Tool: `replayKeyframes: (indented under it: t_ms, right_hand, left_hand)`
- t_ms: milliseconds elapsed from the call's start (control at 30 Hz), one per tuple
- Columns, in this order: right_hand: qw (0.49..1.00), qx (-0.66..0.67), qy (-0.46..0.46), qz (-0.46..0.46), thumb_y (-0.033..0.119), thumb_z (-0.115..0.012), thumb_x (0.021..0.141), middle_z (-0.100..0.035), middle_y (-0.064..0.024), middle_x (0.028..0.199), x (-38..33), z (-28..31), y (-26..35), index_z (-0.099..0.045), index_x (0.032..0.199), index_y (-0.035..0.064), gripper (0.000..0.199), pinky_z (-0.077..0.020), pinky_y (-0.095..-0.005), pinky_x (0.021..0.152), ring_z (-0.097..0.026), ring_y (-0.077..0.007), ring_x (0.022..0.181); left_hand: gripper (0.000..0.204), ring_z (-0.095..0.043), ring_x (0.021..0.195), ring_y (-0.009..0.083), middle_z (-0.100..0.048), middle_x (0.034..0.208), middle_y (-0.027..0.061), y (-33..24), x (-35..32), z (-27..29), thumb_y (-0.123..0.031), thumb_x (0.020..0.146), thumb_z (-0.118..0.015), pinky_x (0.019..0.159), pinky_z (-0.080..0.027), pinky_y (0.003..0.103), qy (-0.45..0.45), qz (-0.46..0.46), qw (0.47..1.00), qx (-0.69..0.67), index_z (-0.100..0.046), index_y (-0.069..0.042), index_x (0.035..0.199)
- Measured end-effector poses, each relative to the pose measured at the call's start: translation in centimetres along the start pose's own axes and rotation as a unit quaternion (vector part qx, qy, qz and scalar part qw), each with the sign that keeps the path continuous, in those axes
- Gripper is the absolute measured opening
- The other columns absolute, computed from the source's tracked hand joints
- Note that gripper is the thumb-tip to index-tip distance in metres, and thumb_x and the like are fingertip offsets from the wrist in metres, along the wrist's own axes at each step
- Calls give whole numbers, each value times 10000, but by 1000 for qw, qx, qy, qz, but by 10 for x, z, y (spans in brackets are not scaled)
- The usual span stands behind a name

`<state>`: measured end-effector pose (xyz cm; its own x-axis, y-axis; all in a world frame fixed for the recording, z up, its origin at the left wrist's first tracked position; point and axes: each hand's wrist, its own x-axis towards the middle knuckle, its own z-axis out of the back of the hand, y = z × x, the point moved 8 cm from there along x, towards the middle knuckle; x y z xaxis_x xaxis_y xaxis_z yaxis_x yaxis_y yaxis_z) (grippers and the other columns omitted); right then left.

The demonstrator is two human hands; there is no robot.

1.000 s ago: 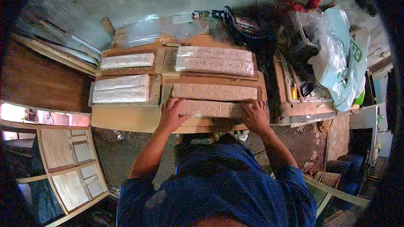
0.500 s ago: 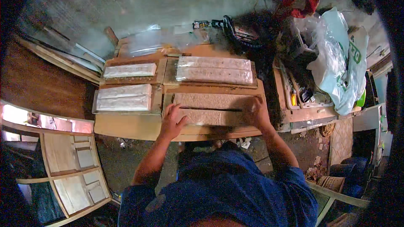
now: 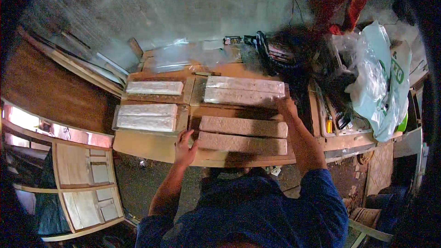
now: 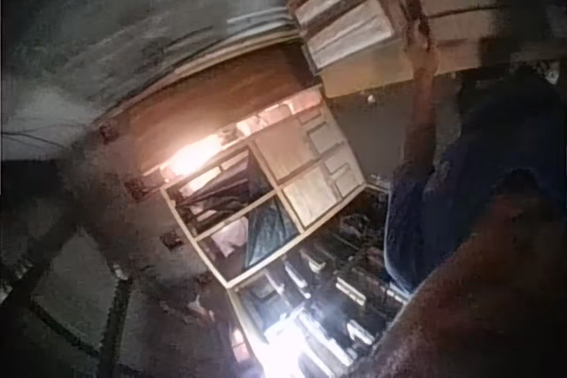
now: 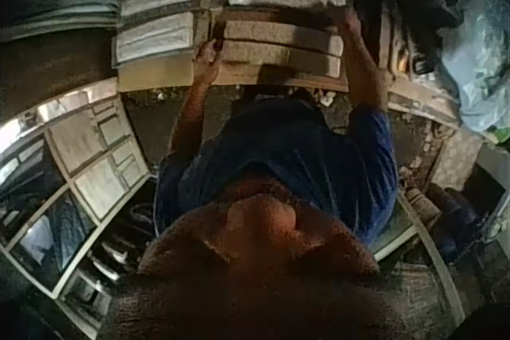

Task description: The person picks up blocks of tempeh wrapped in plastic from a wooden shelf and places them on a table. They then rearrange the blocks on the table by hand and with a wooden stick before lifting a stack of blocks to return them to a shelf.

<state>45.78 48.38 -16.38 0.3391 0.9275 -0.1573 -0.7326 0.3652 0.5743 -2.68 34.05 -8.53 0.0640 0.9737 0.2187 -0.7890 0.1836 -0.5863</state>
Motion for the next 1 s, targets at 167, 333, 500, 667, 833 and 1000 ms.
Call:
replayKeyframes:
  t_ms: [167,333,500,667,833,1000]
  right_hand:
    - [955,286,11,77,503,-628,859,-691,-158,959,51,-31,-74,-671,1038,25,512,-537,-435,714,-674,-321,837]
    - [953,187,189,-146,377,-682,867,-673,-122,954,27,-45,-30,-684,1099,-1,444,-542,-388,715,-663,-241,827]
    - [841,487,234,22,360,-640,898,-686,-139,1065,38,-58,-62,-637,1179,20,441,-555,-356,744,-673,-238,876]
    - [962,214,147,81,267,-614,913,-657,-92,1112,40,-43,-50,-598,1210,79,351,-524,-347,812,-634,-219,996]
    - [973,172,14,156,137,-684,868,-595,-76,1139,9,0,-6,-543,1185,52,358,-494,-349,837,-586,-230,1020]
    - [975,104,9,196,110,-736,762,-569,-173,1141,-17,32,43,-502,1189,45,491,-489,-398,838,-564,-366,1072]
  left_hand:
    - [493,-535,1180,367,-558,1268,180,-10,37,-15,-295,847,-707,980,-422,489,1,-30,999,-22,-566,-97,1276]
    - [501,-528,1191,373,-554,1272,185,14,62,-24,-285,856,-695,999,-425,455,9,-13,1000,-25,-545,-63,1280]
    - [497,-510,1213,392,-546,1281,199,-4,137,-56,-261,860,-692,1015,-419,443,38,-36,996,-76,-528,-42,1276]
    - [652,-427,1304,402,-429,1426,206,31,172,-96,-240,830,-721,1075,-358,470,40,-20,999,-12,-434,-87,1395]
    - [802,-375,1346,401,-366,1462,231,33,197,-103,-196,750,-787,1098,-344,449,53,-34,997,-35,-391,-123,1444]
    - [727,-481,1225,383,-489,1308,196,17,194,-96,-130,681,-817,1026,-413,449,115,-88,989,-23,-469,-87,1318]
